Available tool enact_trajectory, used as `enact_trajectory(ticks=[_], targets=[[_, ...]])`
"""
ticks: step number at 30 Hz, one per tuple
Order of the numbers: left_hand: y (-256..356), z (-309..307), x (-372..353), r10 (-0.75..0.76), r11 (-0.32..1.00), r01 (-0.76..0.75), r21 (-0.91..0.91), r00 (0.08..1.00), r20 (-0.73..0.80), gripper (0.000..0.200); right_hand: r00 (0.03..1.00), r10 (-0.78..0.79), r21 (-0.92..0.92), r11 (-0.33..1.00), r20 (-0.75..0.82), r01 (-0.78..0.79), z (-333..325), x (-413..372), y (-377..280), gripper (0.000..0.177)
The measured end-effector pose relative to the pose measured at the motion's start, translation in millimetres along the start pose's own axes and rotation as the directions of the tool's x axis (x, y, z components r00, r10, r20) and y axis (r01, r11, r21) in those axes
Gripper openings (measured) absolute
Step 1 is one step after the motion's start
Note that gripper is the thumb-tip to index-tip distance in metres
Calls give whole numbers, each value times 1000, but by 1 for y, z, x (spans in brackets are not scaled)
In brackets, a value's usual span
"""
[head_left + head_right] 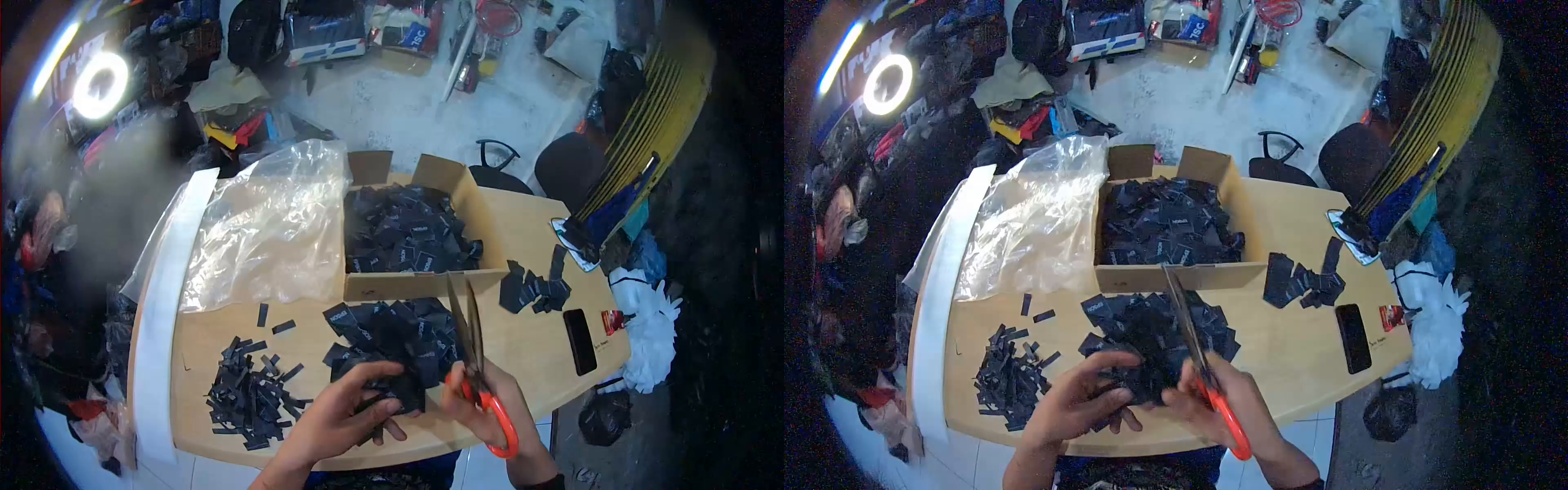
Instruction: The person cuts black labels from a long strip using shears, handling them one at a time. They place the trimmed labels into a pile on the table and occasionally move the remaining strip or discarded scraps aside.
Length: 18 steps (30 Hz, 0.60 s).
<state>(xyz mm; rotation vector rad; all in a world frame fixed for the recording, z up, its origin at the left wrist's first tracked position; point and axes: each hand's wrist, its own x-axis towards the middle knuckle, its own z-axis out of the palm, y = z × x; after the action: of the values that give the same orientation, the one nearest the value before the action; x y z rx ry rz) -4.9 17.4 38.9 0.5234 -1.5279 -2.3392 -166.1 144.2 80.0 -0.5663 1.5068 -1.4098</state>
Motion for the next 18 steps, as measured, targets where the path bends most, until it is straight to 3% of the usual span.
enact_trajectory(ticks=[1, 3, 4, 7, 9, 11, 18], targets=[[1, 5, 1, 28, 999, -28, 20, 999, 37, 40, 1000, 7, 6, 1000, -5, -7, 0, 3, 1, 20], [4, 9, 5, 18, 1000, -18, 22, 1000, 24, 47, 977, -213, -384, 900, 24, 205, 0, 12, 3, 23], [7, 10, 5, 16, 997, -18, 80, 1000, 26, 49, 981, -191, -265, 945, 36, 194, 6, 8, -2, 24], [9, 14, 7, 16, 990, -23, 136, 999, 49, 55, 968, -241, -361, 898, 75, 252, 6, 9, 7, 27], [12, 19, 7, -43, 981, 27, 192, 996, 83, 58, 959, -275, -255, 925, 69, 283, 7, 14, 13, 30], [1, 18, 6, -28, 994, 20, 103, 996, 79, 58, 972, -208, -52, 975, 108, 215, 7, 19, 16, 29], [-15, -1, -1, -67, 994, 70, 80, 997, -40, 26, 944, -317, -177, 927, 95, 329, -1, 35, 18, 27]])
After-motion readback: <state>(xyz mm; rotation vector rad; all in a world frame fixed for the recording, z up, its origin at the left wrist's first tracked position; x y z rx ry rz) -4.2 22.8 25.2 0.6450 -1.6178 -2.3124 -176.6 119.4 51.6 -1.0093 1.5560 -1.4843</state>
